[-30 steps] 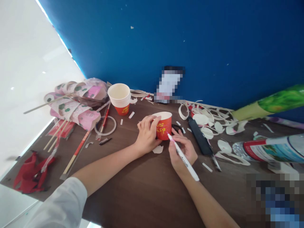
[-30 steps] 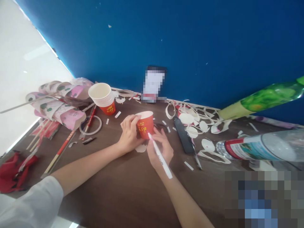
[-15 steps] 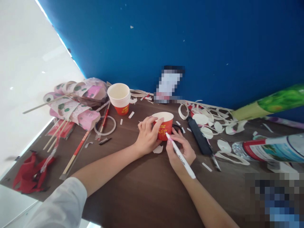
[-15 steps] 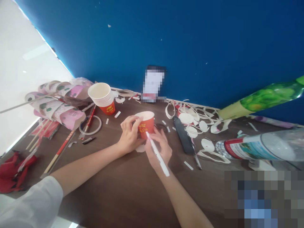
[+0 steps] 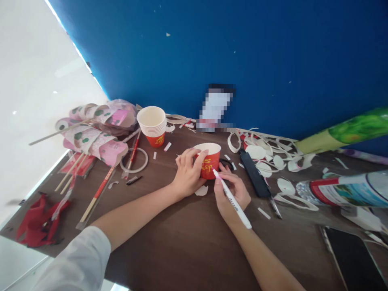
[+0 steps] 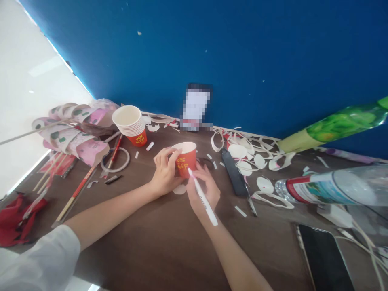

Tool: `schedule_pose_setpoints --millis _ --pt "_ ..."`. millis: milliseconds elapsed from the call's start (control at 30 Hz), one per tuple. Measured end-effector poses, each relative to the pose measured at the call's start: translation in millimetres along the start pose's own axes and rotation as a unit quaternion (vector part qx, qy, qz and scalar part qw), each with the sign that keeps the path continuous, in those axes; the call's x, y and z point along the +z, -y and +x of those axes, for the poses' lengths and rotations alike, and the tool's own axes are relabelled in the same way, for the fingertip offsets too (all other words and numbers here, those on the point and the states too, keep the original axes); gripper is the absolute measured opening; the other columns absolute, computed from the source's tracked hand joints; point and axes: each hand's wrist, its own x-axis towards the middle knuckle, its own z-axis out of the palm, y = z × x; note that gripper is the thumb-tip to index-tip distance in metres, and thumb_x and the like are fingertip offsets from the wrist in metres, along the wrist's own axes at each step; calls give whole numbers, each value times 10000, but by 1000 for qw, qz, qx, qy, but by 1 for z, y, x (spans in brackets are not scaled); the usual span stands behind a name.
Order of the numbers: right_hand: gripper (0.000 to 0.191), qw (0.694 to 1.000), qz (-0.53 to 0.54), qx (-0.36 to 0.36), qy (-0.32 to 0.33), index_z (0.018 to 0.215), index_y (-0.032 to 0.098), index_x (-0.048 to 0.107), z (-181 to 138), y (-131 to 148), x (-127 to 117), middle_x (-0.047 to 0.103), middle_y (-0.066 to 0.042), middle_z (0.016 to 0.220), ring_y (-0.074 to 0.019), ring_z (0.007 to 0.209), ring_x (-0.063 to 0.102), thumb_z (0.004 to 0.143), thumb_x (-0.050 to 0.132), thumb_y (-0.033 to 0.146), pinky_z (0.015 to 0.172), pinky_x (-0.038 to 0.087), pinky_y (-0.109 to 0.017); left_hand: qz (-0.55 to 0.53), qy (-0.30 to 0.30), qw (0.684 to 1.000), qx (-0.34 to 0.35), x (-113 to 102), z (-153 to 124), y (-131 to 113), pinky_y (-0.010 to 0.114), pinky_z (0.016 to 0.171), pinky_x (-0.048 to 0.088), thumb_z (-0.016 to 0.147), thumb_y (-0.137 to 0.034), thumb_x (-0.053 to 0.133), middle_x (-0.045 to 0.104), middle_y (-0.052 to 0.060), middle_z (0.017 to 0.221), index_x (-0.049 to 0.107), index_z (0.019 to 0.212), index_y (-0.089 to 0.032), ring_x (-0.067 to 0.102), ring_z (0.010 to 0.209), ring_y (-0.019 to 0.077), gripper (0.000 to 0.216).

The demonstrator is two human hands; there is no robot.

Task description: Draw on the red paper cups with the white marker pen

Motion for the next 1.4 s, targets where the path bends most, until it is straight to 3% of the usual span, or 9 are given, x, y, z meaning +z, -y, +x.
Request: schedule_pose_setpoints --millis 267,867,1400 --pt "127 999 41 19 -22 896 220 651 2 3 1 738 -35 909 -250 969 717 794 633 146 1009 499 -513 -16 -11 1000 15 -2 1 0 433 981 316 716 -270 658 435 150 1255 335 1364 -184 393 1225 313 729" --pt "79 997 20 67 -32 879 202 660 1 3 2 752 -64 977 -230 960 720 801 643 201 996 511 -467 -15 -7 1000 9 -2 1 -1 422 982 312 703 -249 654 438 135 1250 376 1345 -203 385 1228 312 701" --pt "99 996 9 63 -56 894 188 660 4 3 1 757 -64 921 -222 889 734 795 657 193 914 565 -431 -19 -5 1000 14 -1 0 0 429 977 306 695 -210 629 437 127 1249 371 1344 -221 380 1235 317 699"
